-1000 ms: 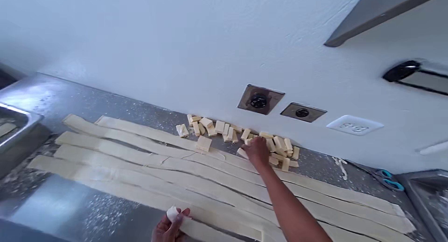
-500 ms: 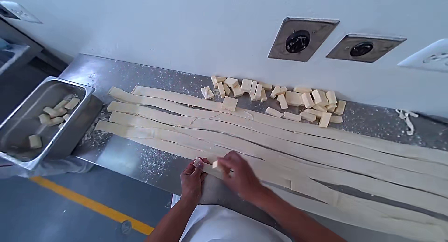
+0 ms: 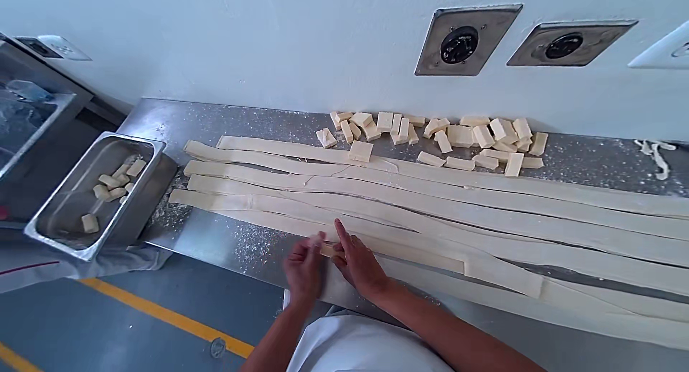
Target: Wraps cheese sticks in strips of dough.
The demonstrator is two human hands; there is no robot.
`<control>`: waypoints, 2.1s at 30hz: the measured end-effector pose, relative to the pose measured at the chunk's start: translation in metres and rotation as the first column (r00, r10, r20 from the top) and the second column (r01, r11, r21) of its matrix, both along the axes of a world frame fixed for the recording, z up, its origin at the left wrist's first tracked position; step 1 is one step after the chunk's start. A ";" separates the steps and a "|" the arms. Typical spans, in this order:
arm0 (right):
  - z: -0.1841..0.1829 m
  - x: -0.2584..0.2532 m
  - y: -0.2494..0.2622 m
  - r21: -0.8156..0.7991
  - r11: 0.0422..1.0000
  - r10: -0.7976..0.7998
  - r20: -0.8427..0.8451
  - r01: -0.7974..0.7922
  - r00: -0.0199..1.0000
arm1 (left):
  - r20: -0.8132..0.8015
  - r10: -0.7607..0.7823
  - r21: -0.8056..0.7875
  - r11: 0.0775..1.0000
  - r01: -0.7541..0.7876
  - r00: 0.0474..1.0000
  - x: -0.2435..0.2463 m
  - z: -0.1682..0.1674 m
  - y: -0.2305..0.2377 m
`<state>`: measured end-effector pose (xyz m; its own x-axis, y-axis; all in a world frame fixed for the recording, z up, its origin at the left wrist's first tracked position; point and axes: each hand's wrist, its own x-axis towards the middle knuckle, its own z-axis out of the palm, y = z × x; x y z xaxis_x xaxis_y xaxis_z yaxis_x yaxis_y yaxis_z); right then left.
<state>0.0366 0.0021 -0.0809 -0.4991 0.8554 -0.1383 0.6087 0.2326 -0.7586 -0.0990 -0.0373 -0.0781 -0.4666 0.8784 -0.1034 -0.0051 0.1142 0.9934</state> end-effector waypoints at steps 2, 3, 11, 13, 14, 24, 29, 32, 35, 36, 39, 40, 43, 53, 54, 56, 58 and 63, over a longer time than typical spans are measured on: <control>-0.012 0.005 -0.006 0.151 0.985 -0.074 -0.046 0.080 0.996 | -0.244 -0.189 0.071 0.975 0.212 0.951 0.022 -0.021 -0.012; -0.015 0.011 -0.007 0.187 0.977 -0.097 -0.041 0.103 0.994 | -0.375 -0.231 0.064 0.960 0.274 0.898 0.028 -0.031 -0.014; 0.006 0.035 0.004 -0.085 0.996 0.030 -0.114 -0.040 0.993 | -0.684 -0.131 0.138 0.943 0.303 0.718 0.014 -0.030 -0.011; 0.013 0.019 0.027 -0.287 0.936 0.142 -0.222 -0.204 0.965 | -0.609 -0.072 0.213 0.944 0.251 0.790 -0.002 -0.009 -0.012; 0.015 0.011 0.038 -0.387 0.883 0.180 -0.242 -0.265 0.953 | -0.577 -0.048 0.227 0.950 0.216 0.816 -0.012 -0.001 -0.012; 0.045 0.058 0.057 -0.617 0.768 0.330 0.147 -0.174 0.932 | -0.842 -0.297 -0.178 0.941 0.287 0.450 -0.076 -0.008 -0.021; 0.046 0.082 0.028 -0.627 0.761 0.270 0.075 -0.165 0.960 | -0.785 -0.292 -0.179 0.951 0.250 0.546 -0.077 -0.012 -0.018; 0.043 0.085 0.009 -0.633 0.750 0.207 -0.053 -0.193 0.977 | -0.806 -0.253 -0.131 0.958 0.256 0.535 -0.069 -0.029 -0.025; 0.035 0.085 -0.009 -0.631 0.740 0.193 -0.133 -0.233 0.972 | -0.855 -0.153 -0.036 0.971 0.238 0.496 -0.056 -0.045 -0.028; 0.035 0.085 -0.014 -0.619 0.743 0.217 -0.137 -0.255 0.967 | -0.859 -0.125 -0.018 0.976 0.215 0.496 -0.053 -0.046 -0.025; 0.045 0.081 -0.026 -0.577 0.742 0.348 -0.101 -0.340 0.932 | -0.862 -0.122 -0.034 0.982 0.184 0.492 -0.046 -0.043 -0.019; 0.046 0.080 -0.029 -0.559 0.743 0.382 -0.099 -0.369 0.919 | -0.864 -0.157 -0.059 0.975 0.213 0.479 -0.041 -0.041 -0.020; 0.046 0.080 -0.028 -0.523 0.742 0.425 -0.119 -0.420 0.898 | -0.844 -0.278 -0.134 0.937 0.322 0.459 -0.034 -0.030 -0.026; 0.038 0.081 -0.034 -0.454 0.736 0.497 -0.141 -0.502 0.856 | -0.800 -0.199 -0.027 0.955 0.297 0.566 -0.031 -0.038 -0.015; 0.038 0.079 -0.033 -0.454 0.729 0.514 -0.130 -0.512 0.848 | -0.818 -0.184 -0.025 0.958 0.287 0.545 -0.028 -0.040 -0.014; 0.037 0.075 -0.032 -0.456 0.714 0.542 -0.120 -0.531 0.832 | -0.841 -0.236 -0.059 0.935 0.351 0.487 -0.018 -0.041 -0.019; 0.033 0.071 -0.033 -0.451 0.695 0.572 -0.127 -0.560 0.811 | -0.828 -0.303 -0.093 0.904 0.417 0.472 -0.010 -0.035 -0.026; 0.024 0.064 -0.036 -0.411 0.650 0.637 -0.162 -0.639 0.753 | -0.835 -0.270 -0.039 0.898 0.437 0.480 -0.012 -0.037 -0.024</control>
